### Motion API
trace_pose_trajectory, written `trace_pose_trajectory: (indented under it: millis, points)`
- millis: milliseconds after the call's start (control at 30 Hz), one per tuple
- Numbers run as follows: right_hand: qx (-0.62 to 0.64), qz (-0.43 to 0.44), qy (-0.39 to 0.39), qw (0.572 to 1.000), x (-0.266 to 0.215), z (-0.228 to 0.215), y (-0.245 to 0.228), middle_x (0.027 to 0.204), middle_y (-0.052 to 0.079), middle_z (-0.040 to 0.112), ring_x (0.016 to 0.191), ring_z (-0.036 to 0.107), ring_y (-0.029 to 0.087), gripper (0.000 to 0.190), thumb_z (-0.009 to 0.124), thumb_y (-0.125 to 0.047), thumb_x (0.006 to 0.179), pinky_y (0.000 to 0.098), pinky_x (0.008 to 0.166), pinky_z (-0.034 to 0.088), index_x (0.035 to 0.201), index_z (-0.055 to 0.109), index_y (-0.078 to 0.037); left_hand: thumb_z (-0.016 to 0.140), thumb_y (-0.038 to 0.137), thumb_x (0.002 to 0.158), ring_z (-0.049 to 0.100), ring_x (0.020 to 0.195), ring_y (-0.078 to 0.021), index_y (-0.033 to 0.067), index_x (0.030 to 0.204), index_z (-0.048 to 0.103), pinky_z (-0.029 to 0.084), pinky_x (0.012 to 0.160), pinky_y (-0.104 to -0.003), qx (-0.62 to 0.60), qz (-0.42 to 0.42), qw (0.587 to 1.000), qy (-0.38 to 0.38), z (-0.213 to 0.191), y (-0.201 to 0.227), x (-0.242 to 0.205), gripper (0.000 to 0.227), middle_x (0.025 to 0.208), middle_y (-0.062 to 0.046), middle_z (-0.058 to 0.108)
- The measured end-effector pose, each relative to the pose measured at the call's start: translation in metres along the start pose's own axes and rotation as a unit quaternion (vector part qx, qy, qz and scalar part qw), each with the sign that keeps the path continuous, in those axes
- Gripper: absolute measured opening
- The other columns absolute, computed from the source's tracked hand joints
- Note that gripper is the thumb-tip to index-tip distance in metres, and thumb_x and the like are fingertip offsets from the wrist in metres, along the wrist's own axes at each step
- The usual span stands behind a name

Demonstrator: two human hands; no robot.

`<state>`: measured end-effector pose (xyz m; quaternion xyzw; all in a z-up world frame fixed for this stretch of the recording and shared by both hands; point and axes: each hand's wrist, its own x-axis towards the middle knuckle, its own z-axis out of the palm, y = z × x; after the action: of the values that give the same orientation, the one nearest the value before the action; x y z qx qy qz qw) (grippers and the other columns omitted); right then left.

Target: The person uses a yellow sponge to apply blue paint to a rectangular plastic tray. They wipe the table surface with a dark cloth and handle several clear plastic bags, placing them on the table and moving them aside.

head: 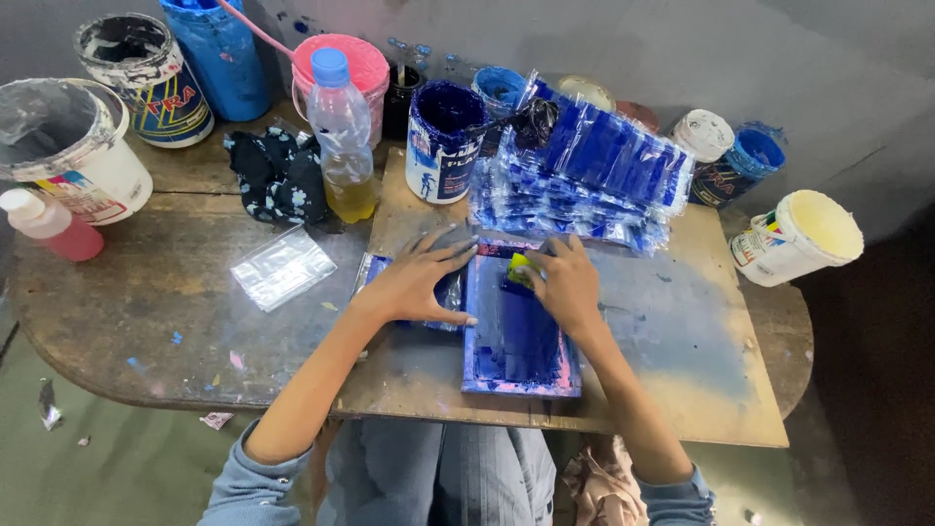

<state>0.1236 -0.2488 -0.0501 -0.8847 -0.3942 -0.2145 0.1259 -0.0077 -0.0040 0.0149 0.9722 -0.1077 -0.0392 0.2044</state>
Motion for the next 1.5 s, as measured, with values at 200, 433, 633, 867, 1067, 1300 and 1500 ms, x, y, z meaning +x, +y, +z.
trace_pose_trajectory:
  millis: [200, 433, 633, 867, 1067, 1300, 1500]
  points:
    - [0.001, -0.002, 0.01, 1.0, 0.013, 0.006, 0.006, 0.088, 0.008, 0.068, 0.08, 0.057, 0.024, 0.014, 0.084, -0.024, 0.081, 0.0299, 0.073, 0.052, 0.092, 0.082, -0.016, 0.071, 0.08, 0.068, 0.026, 0.154, -0.0329, 0.019, 0.156, 0.045, 0.022, 0.124, -0.053, -0.001, 0.01, 1.0, 0.013, 0.008, -0.006, 0.003, 0.109, 0.155, -0.005, 0.051]
    - [0.189, 0.107, 0.048, 0.975, 0.011, 0.01, 0.03, 0.08, 0.012, 0.07, 0.072, 0.068, 0.033, 0.014, 0.084, -0.023, 0.086, 0.0398, 0.069, 0.055, 0.094, 0.08, -0.013, 0.071, 0.078, 0.072, 0.026, 0.154, -0.0309, 0.0168, 0.154, 0.046, 0.023, 0.124, -0.054, -0.016, 0.024, 0.999, 0.027, 0.013, -0.018, 0.004, 0.105, 0.156, -0.005, 0.05]
    - [0.37, 0.241, 0.059, 0.896, -0.001, -0.037, 0.024, 0.078, 0.014, 0.071, 0.057, 0.066, 0.022, 0.02, 0.076, -0.016, 0.095, 0.0338, 0.055, 0.055, 0.114, 0.075, -0.008, 0.072, 0.042, 0.089, 0.061, 0.124, -0.0403, 0.0081, 0.134, 0.067, 0.047, 0.107, -0.052, -0.198, 0.013, 0.969, 0.144, -0.006, -0.043, -0.012, 0.057, 0.125, -0.021, 0.071]
    - [0.428, 0.258, 0.027, 0.866, -0.021, -0.021, 0.033, 0.075, 0.018, 0.067, 0.051, 0.063, 0.02, 0.022, 0.073, -0.012, 0.094, 0.0337, 0.041, 0.05, 0.116, 0.073, -0.005, 0.071, 0.041, 0.09, 0.074, 0.087, -0.037, 0.0097, 0.099, 0.08, 0.058, 0.077, -0.046, -0.165, -0.178, 0.955, 0.17, -0.02, -0.1, -0.035, 0.033, 0.084, -0.019, 0.077]
    - [0.433, 0.262, 0.02, 0.862, -0.024, -0.024, 0.027, 0.075, 0.015, 0.067, 0.052, 0.064, 0.019, 0.022, 0.073, -0.009, 0.093, 0.0309, 0.041, 0.05, 0.115, 0.071, -0.004, 0.071, 0.037, 0.089, 0.077, 0.078, -0.0277, 0.0063, 0.103, 0.081, 0.06, 0.075, -0.039, -0.212, -0.269, 0.937, 0.074, -0.023, -0.106, -0.045, 0.035, 0.081, -0.015, 0.079]
    - [0.356, 0.238, -0.007, 0.903, -0.033, 0.01, 0.06, 0.078, 0.015, 0.068, 0.06, 0.066, 0.021, 0.027, 0.076, -0.018, 0.095, 0.0352, 0.055, 0.054, 0.119, 0.071, -0.006, 0.078, 0.034, 0.087, 0.078, 0.081, -0.0295, -0.0025, 0.101, 0.081, 0.061, 0.078, -0.037, -0.247, -0.298, 0.922, 0.015, -0.028, -0.099, -0.047, 0.039, 0.088, -0.021, 0.079]
    - [0.29, 0.198, -0.072, 0.934, -0.024, -0.037, 0.025, 0.082, 0.029, 0.068, 0.069, 0.071, 0.042, 0.051, 0.07, -0.024, 0.098, 0.0501, 0.062, 0.055, 0.139, 0.053, 0.0, 0.077, 0.029, 0.086, 0.078, 0.083, -0.032, -0.0056, 0.098, 0.081, 0.062, 0.079, -0.038, -0.269, -0.278, 0.922, -0.003, -0.034, -0.098, -0.051, 0.037, 0.089, -0.024, 0.079]
